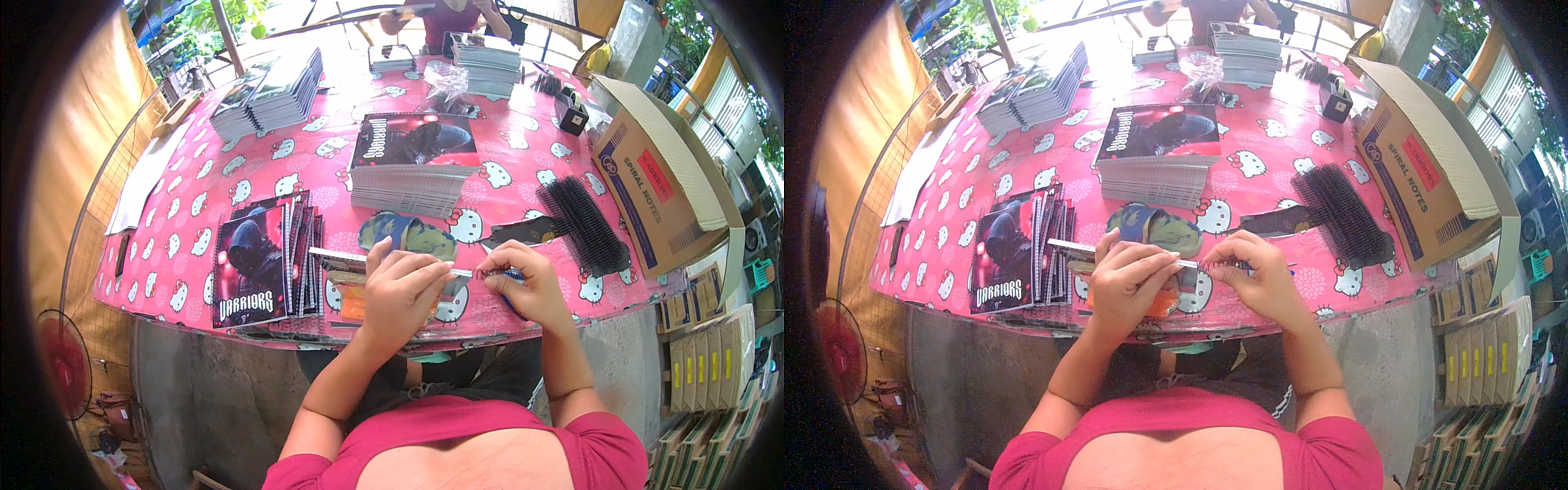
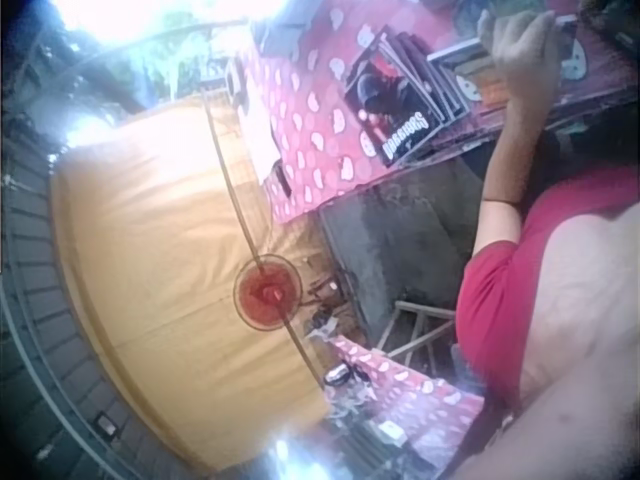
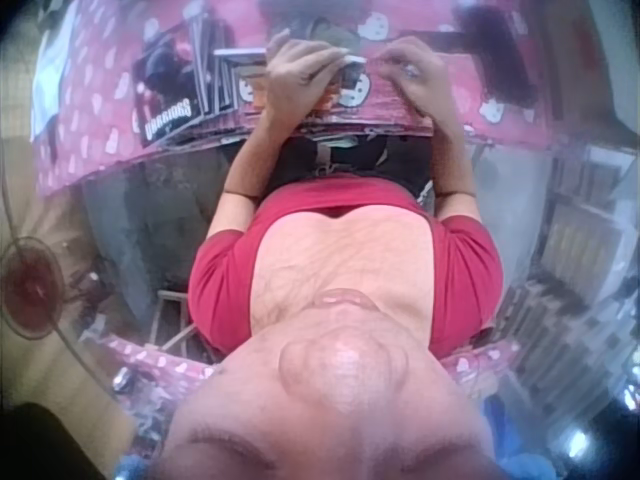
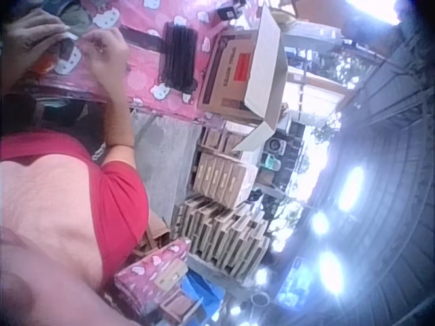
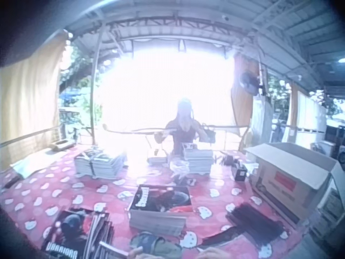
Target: The person assembles spiral notebooks by inserting a plastic spiral coil through the punched holes of the paper stacks and covers, then uses shears to trim the excess coil at the ends.
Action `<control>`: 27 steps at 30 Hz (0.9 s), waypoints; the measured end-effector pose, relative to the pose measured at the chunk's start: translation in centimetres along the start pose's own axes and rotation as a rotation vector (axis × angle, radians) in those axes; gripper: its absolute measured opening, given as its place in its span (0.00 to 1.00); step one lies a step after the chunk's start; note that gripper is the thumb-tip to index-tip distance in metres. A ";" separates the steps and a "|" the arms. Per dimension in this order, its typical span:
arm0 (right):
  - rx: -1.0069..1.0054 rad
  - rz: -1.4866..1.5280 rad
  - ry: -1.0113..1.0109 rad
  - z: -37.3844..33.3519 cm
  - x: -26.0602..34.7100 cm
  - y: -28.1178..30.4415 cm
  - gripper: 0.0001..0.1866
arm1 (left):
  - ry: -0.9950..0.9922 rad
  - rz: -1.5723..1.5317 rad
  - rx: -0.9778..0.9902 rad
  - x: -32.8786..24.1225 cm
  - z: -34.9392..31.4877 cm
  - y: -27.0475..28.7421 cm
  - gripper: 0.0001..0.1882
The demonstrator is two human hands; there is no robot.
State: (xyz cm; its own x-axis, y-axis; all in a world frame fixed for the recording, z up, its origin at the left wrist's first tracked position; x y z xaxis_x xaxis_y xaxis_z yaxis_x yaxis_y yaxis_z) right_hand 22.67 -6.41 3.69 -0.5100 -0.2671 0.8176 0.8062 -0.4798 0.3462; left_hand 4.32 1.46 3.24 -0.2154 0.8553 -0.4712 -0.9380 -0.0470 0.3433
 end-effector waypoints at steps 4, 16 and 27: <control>0.070 0.009 -0.209 0.0 0.7 -0.5 0.10 | 0.041 0.026 0.002 -0.3 0.1 0.2 0.06; -0.061 -0.278 0.260 -0.2 1.6 -2.0 0.09 | 0.088 0.142 0.043 0.8 -0.4 0.7 0.11; -0.006 -0.250 0.171 0.0 1.5 -2.0 0.10 | 0.018 0.161 -0.030 0.5 -0.2 0.7 0.12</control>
State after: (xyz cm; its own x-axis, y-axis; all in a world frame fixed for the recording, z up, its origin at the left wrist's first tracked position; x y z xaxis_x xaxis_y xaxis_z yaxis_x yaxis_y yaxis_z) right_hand 20.28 -5.80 4.22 -0.7358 -0.2766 0.6182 0.6478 -0.5534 0.5235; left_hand 3.48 1.72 3.08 -0.3685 0.8259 -0.4266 -0.8986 -0.1989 0.3911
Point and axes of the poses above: each hand's wrist, its own z-axis towards the middle knuckle, its own y-axis out of the back of the hand, x = y × z, the point moved 3 cm from there along z, towards the middle knuckle, and after that the axes turned 13 degrees about -x, right-handed, at the moved point
